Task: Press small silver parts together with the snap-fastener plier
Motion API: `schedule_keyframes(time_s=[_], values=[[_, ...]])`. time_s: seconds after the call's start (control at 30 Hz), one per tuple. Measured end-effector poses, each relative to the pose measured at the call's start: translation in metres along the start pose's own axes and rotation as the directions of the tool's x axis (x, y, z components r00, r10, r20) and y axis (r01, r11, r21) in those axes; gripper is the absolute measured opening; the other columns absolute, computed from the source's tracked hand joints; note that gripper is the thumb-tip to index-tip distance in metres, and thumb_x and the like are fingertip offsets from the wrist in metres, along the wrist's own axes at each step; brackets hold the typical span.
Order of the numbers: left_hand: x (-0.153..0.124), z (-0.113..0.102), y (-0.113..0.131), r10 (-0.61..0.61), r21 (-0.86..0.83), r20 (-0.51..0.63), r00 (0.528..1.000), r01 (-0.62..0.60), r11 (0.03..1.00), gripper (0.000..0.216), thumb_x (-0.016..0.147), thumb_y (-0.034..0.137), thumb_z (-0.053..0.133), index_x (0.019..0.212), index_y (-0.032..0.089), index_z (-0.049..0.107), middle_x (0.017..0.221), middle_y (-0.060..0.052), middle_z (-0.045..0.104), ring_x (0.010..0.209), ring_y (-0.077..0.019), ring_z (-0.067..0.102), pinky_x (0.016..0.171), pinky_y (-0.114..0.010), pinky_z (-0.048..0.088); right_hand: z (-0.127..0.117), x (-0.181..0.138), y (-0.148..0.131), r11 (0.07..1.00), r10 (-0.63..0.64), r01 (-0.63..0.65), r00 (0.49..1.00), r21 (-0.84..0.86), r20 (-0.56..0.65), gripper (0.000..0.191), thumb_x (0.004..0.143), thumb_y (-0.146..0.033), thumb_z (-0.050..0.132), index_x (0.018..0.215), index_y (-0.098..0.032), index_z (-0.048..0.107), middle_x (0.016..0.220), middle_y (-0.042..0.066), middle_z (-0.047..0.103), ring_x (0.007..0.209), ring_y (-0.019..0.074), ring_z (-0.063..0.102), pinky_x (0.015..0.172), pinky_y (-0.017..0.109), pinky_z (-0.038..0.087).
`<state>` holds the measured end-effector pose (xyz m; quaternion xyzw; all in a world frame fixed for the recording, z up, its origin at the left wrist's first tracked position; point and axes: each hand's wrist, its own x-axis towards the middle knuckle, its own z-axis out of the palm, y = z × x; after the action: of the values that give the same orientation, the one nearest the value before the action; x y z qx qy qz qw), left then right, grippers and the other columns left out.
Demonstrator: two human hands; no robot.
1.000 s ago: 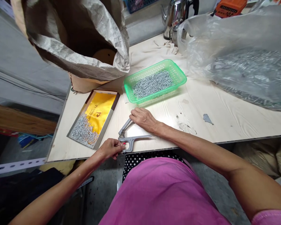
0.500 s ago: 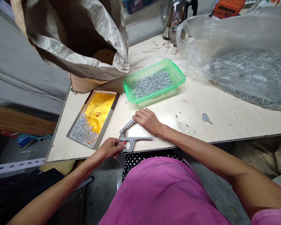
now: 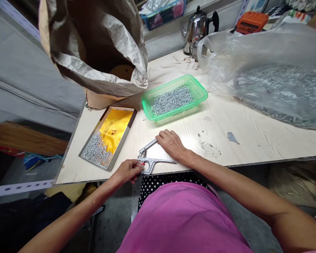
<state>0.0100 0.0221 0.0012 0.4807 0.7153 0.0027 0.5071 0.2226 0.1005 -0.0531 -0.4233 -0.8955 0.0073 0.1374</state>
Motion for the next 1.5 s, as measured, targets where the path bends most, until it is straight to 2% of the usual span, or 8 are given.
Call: schedule_keyframes(time_s=[0.27, 0.43, 0.57, 0.93, 1.03, 1.17, 1.3, 1.5], values=[[-0.004, -0.003, 0.009, -0.07, -0.02, 0.032, 0.997, 0.071, 0.997, 0.014, 0.083, 0.023, 0.058, 0.071, 0.016, 0.056, 0.046, 0.008, 0.047, 0.038, -0.0084, 0.049, 0.041, -0.019, 0.044, -0.018, -0.008, 0.002, 0.994, -0.017, 0.011, 0.998, 0.104, 0.062, 0.026, 0.091, -0.035, 0.06, 0.108, -0.016, 0.063, 0.1, 0.008, 0.063, 0.094, 0.0234, 0.046, 0.076, 0.033, 0.03], [0.0, -0.005, 0.008, -0.068, -0.009, 0.059, 0.996, 0.069, 0.998, 0.016, 0.083, 0.023, 0.059, 0.069, 0.015, 0.055, 0.047, 0.008, 0.048, 0.037, -0.0074, 0.049, 0.04, -0.019, 0.044, -0.032, -0.014, 0.005, 0.985, -0.077, 0.062, 0.993, 0.159, 0.092, 0.069, 0.078, -0.073, 0.057, 0.115, -0.016, 0.061, 0.108, 0.011, 0.063, 0.108, 0.031, 0.045, 0.095, 0.048, 0.027], [0.002, -0.004, 0.007, -0.085, -0.034, 0.063, 0.994, 0.087, 0.996, 0.016, 0.083, 0.023, 0.059, 0.069, 0.016, 0.054, 0.048, 0.008, 0.05, 0.038, -0.0084, 0.051, 0.04, -0.02, 0.044, -0.031, -0.021, 0.0, 0.983, -0.079, 0.057, 0.989, 0.176, 0.125, 0.094, 0.066, -0.082, 0.06, 0.128, -0.011, 0.052, 0.122, 0.016, 0.057, 0.116, 0.0351, 0.042, 0.105, 0.058, 0.017], [0.001, -0.003, -0.003, -0.099, -0.077, 0.075, 0.992, 0.104, 0.992, 0.02, 0.085, 0.035, 0.059, 0.077, 0.016, 0.056, 0.052, 0.006, 0.051, 0.042, -0.0099, 0.051, 0.044, -0.023, 0.046, -0.022, -0.027, -0.014, 0.976, -0.006, -0.019, 0.994, 0.217, 0.11, 0.064, 0.076, -0.053, 0.072, 0.123, -0.013, 0.054, 0.113, 0.013, 0.059, 0.105, 0.0301, 0.048, 0.094, 0.046, 0.035], [-0.012, 0.0, -0.005, 0.035, 0.096, -0.085, 0.996, -0.027, 0.995, 0.026, 0.089, 0.04, 0.054, 0.079, 0.016, 0.059, 0.063, 0.002, 0.056, 0.055, -0.0136, 0.057, 0.055, -0.027, 0.05, -0.018, -0.029, -0.017, 0.974, 0.007, -0.029, 0.995, 0.226, 0.097, 0.06, 0.074, -0.048, 0.076, 0.118, -0.014, 0.055, 0.11, 0.012, 0.059, 0.101, 0.0284, 0.049, 0.085, 0.04, 0.039], [-0.027, 0.011, 0.0, 0.499, 0.495, -0.304, 0.811, -0.313, 0.81, 0.021, 0.091, 0.035, 0.054, 0.099, 0.018, 0.062, 0.099, -0.007, 0.063, 0.092, -0.0215, 0.061, 0.08, -0.036, 0.051, -0.014, -0.031, -0.022, 0.978, 0.017, -0.031, 0.997, 0.209, 0.069, 0.053, 0.074, -0.04, 0.078, 0.114, -0.014, 0.056, 0.106, 0.011, 0.059, 0.098, 0.028, 0.05, 0.081, 0.039, 0.041], [-0.014, 0.022, 0.014, 0.733, 0.685, -0.14, 0.666, -0.47, 0.557, 0.056, 0.081, 0.034, 0.07, 0.13, 0.018, 0.047, 0.135, -0.014, 0.051, 0.125, -0.0288, 0.046, 0.1, -0.044, 0.043, -0.01, -0.034, -0.026, 0.98, 0.007, -0.013, 1.0, 0.198, 0.03, 0.049, 0.076, -0.034, 0.075, 0.116, -0.013, 0.056, 0.105, 0.012, 0.06, 0.097, 0.0286, 0.051, 0.079, 0.04, 0.043], [0.019, 0.013, 0.03, 0.718, 0.758, 0.113, 0.687, -0.527, 0.384, 0.075, 0.078, 0.05, 0.069, 0.135, 0.01, 0.041, 0.125, -0.014, 0.056, 0.109, -0.0288, 0.052, 0.091, -0.04, 0.045, -0.004, -0.042, -0.018, 0.971, -0.061, 0.062, 0.998, 0.232, -0.013, 0.05, 0.073, -0.031, 0.068, 0.119, -0.013, 0.057, 0.107, 0.014, 0.06, 0.095, 0.0286, 0.053, 0.084, 0.042, 0.046]])
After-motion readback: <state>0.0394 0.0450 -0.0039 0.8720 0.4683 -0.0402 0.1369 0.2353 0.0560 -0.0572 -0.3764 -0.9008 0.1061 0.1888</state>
